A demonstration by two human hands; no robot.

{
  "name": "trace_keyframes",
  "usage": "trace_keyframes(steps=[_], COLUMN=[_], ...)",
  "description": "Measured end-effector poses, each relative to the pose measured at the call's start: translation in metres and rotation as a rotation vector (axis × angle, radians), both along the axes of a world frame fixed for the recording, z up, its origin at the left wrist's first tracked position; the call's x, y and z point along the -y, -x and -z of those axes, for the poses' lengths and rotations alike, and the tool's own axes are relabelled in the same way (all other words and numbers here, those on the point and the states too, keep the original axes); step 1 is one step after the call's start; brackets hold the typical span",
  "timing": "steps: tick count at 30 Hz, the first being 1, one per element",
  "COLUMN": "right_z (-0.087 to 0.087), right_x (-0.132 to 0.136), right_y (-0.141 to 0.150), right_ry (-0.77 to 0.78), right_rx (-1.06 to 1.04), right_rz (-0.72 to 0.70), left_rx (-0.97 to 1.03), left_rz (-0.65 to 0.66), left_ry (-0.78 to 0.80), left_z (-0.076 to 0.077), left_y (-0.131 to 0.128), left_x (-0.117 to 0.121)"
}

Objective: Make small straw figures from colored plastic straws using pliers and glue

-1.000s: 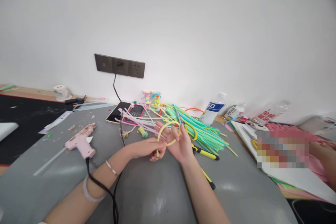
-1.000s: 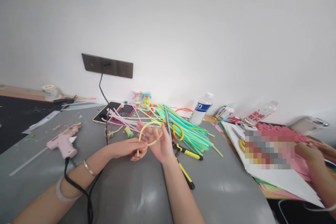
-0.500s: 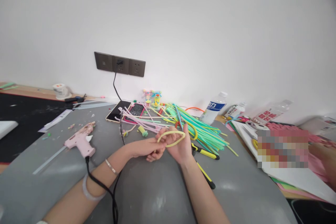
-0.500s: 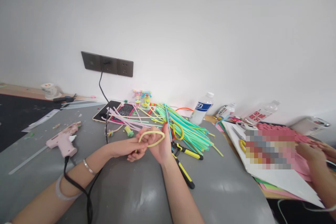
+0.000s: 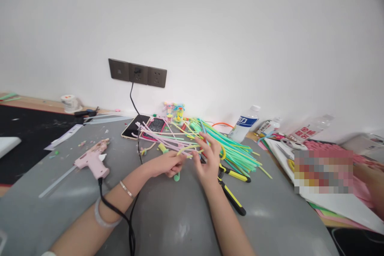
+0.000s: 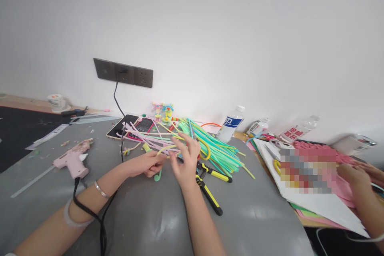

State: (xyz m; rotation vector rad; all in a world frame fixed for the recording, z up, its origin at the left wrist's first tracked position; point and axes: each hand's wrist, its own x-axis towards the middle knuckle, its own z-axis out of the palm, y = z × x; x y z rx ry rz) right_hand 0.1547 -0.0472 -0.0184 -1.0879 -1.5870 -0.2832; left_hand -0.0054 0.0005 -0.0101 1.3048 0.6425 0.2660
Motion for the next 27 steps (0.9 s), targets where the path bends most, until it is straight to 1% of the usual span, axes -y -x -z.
trace_keyframes(steps=[2,3,6,9,12,14,17,19,23,27], right_z=[-0.004,-0.004,0.000,0.005,0.007,0.008,0.009,0.010,0.010,0.008], right_x=[0.003,0.004,0.002,-0.002,-0.005,-0.005,-0.006,-0.007,-0.007,-0.006], right_y=[0.008,0.011,0.013,0.007,-0.002,-0.006,-0.010,-0.011,-0.013,-0.012], right_ry=[0.016,0.044,0.177,0.274,0.321,0.346,0.386,0.414,0.447,0.413], right_rx=[0.166,0.210,0.229,0.135,-0.063,-0.219,-0.404,-0.461,-0.512,-0.553], right_rz=[-0.007,-0.024,-0.065,-0.121,-0.165,-0.145,-0.103,-0.096,-0.118,-0.080], left_rx=[0.008,0.012,0.015,0.010,0.005,0.016,0.055,0.083,0.101,0.105], left_rz=[-0.001,-0.008,-0.040,-0.035,-0.048,-0.074,-0.109,-0.129,-0.166,-0.269], left_ry=[-0.005,-0.010,-0.058,-0.190,-0.332,-0.370,-0.367,-0.383,-0.466,-0.456], left_z=[0.002,0.004,0.007,0.007,0.004,0.002,0.001,0.001,0.004,0.006], left_y=[-0.001,-0.001,0.000,0.001,0.003,0.003,0.004,0.004,0.003,0.001], left_x=[0.000,0.000,-0.002,-0.005,-0.008,-0.009,-0.010,-0.011,-0.012,-0.011])
